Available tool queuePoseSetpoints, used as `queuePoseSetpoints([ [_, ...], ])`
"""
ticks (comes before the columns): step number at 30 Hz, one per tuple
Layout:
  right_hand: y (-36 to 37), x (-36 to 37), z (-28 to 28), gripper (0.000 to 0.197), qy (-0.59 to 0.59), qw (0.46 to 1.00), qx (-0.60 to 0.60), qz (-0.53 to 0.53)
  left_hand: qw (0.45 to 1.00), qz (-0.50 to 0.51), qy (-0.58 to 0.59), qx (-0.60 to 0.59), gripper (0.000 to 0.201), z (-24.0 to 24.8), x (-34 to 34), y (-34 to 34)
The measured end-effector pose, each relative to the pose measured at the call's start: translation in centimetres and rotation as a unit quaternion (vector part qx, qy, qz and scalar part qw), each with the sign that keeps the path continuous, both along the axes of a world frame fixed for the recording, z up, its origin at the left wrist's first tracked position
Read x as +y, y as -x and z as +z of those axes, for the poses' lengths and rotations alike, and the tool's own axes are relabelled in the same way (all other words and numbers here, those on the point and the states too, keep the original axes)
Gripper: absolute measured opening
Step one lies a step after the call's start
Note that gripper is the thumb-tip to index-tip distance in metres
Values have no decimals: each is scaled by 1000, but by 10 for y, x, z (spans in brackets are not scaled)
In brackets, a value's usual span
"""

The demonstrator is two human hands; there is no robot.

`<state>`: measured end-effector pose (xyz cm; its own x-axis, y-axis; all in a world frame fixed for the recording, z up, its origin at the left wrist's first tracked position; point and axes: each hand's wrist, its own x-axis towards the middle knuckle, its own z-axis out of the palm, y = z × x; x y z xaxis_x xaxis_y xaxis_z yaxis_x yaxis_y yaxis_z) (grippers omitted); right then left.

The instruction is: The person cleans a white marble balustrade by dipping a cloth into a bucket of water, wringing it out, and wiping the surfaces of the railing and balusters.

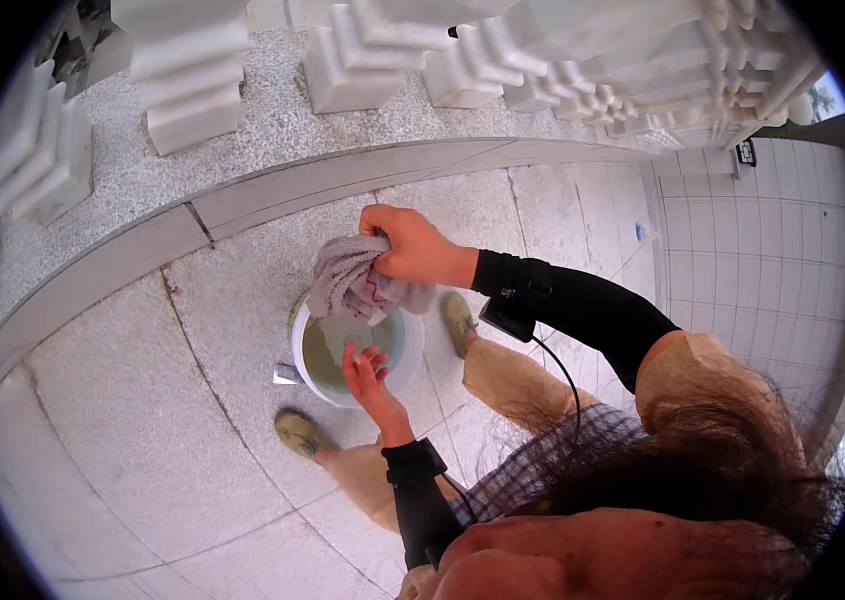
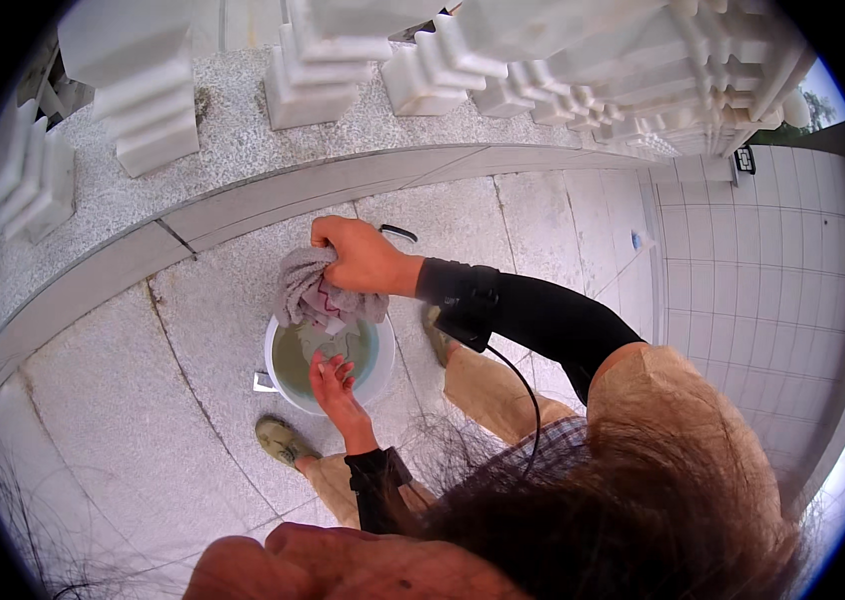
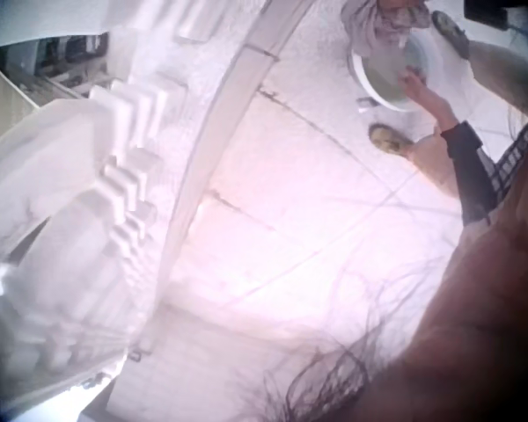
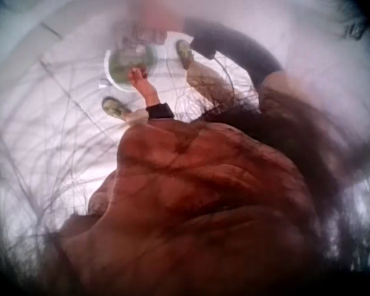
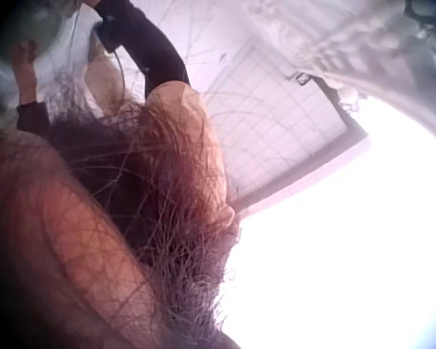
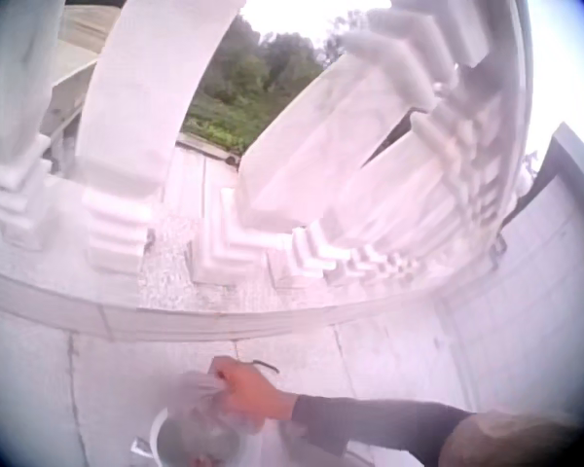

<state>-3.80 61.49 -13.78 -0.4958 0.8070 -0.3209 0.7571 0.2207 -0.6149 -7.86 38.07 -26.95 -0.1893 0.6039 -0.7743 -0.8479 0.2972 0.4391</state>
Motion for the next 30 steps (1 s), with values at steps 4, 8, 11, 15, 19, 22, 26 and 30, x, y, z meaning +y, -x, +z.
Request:
queuePoseSetpoints([
  [4, -6, -58, 10, 31, 74, 993, 22, 91, 964, 185, -49, -184, 59, 19, 11, -1],
  [8, -36, -95, -10, 25, 109, 975, 54, 184, 920, 248, -66, -297, 59, 1, -1, 3],
  [11, -54, -74, -43, 19, 255, 955, 22, 152, 992, 90, 64, -53, 53, -55, -47, 0],
  [15, -112, -3, -153, 20, 74, 994, -21, -81, 993, 64, 32, -93, 46, -28, -23, -4],
  [19, -176, 34, -293, 38, 18, 990, -110, -84, 993, 18, 40, -109, 45, -38, -33, -16],
  [22, -189, 37, -347, 38, 41, 966, -154, -206, 993, 2, 95, -74, 46, -26, -24, -18],
  [26, -195, 13, -389, 34, 104, 941, -154, -282, 994, 6, 101, -45, 45, -29, -25, -17],
  [30, -218, -11, -422, 18, -96, 940, -316, 85, 988, 31, 137, -65, 43, -24, -21, -17],
])
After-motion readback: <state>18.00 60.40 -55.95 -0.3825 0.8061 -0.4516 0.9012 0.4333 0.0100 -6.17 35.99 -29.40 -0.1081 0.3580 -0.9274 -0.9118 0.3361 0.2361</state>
